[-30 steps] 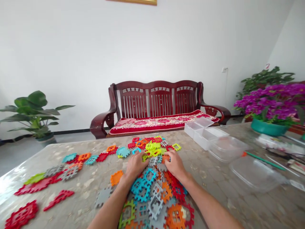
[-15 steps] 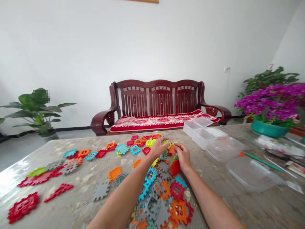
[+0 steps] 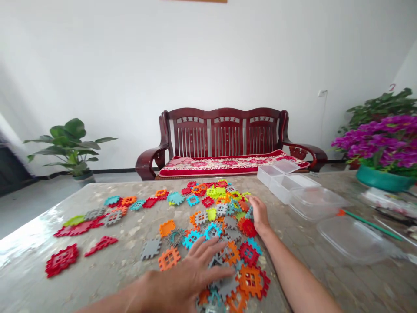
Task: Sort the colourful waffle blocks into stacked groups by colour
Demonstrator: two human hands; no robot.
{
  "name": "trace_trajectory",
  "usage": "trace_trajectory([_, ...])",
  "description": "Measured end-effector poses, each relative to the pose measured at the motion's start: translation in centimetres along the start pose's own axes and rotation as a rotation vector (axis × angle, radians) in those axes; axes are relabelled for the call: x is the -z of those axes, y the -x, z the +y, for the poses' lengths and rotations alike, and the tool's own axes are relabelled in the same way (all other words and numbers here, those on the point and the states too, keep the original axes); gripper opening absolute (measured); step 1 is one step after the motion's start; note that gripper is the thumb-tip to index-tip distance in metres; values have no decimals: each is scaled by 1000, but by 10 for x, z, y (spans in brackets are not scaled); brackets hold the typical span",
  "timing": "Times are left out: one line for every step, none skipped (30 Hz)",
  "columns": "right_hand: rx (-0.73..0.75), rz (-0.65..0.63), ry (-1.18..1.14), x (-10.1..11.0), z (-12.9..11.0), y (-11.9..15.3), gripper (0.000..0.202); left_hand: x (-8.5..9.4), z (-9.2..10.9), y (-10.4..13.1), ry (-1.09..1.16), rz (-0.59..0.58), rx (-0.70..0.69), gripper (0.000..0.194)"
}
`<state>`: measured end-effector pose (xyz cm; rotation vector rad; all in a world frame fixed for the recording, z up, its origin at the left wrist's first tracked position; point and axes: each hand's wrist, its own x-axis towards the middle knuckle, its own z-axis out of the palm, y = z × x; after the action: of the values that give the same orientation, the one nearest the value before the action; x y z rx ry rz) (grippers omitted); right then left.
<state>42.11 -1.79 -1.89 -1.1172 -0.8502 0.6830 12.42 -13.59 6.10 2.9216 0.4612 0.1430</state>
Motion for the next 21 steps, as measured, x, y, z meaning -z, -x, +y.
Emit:
trace_trajectory([1, 1, 6, 0, 1, 0, 33, -14, 8, 5, -69, 15, -29, 85])
trace_trajectory([-1, 3, 11, 0, 1, 0, 33, -29, 13, 9, -144, 72, -44, 77])
trace_trajectory([-4, 8, 15, 0, 1, 1, 32, -43, 16, 10, -213, 131, -67, 71])
trace_trajectory([-8, 14, 18, -1, 0, 1, 32, -55, 17, 10, -266, 173, -89, 68])
trace_trajectory([-12, 20, 19, -1, -1, 1, 31, -64, 17, 9, -304, 190, -82, 66])
trace_trajectory([-18, 25, 17, -1, -2, 2, 31, -69, 16, 7, -333, 200, -84, 62])
trace_trajectory([-28, 25, 15, -1, -3, 2, 31, -69, 15, 6, -348, 201, -82, 59])
trace_trajectory([-42, 18, 15, 0, -5, 2, 32, -64, 15, 5, -341, 185, -77, 56])
trace_trajectory([-59, 7, 18, 1, -6, 2, 33, -57, 14, 5, -312, 154, -55, 54])
trace_trajectory([-78, -11, 24, 2, -6, 2, 34, -48, 14, 5, -264, 116, -36, 55])
trace_trajectory([-96, -29, 32, 4, -6, 2, 35, -38, 15, 5, -219, 92, -15, 55])
trace_trajectory([-110, -42, 38, 6, -5, 1, 36, -29, 16, 6, -177, 88, 15, 51])
trace_trajectory([-117, -44, 42, 9, -4, 1, 36, -21, 15, 7, -130, 85, 43, 46])
trace_trajectory([-120, -33, 38, 11, -1, -1, 36, -15, 14, 8, -76, 87, 65, 42])
trace_trajectory([-113, -8, 28, 14, 1, -3, 35, -10, 11, 10, -14, 93, 81, 39])
trace_trajectory([-107, 9, 17, 17, 4, -5, 35, -7, 5, 13, 55, 100, 96, 37])
trace_trajectory([-103, 29, 8, 20, 7, -8, 34, -5, -3, 16, 127, 121, 117, 36])
trace_trajectory([-103, 47, 5, 22, 9, -11, 34, -3, -15, 20, 197, 147, 147, 37])
trace_trajectory([-102, 56, 0, 25, 11, -15, 34, 0, -30, 24, 255, 200, 206, 37])
trace_trajectory([-102, 64, -8, 27, 13, -18, 34, 2, -48, 28, 298, 278, 288, 39])
trace_trajectory([-103, 72, -16, 28, 14, -21, 34, 4, -69, 33, 328, 361, 380, 41])
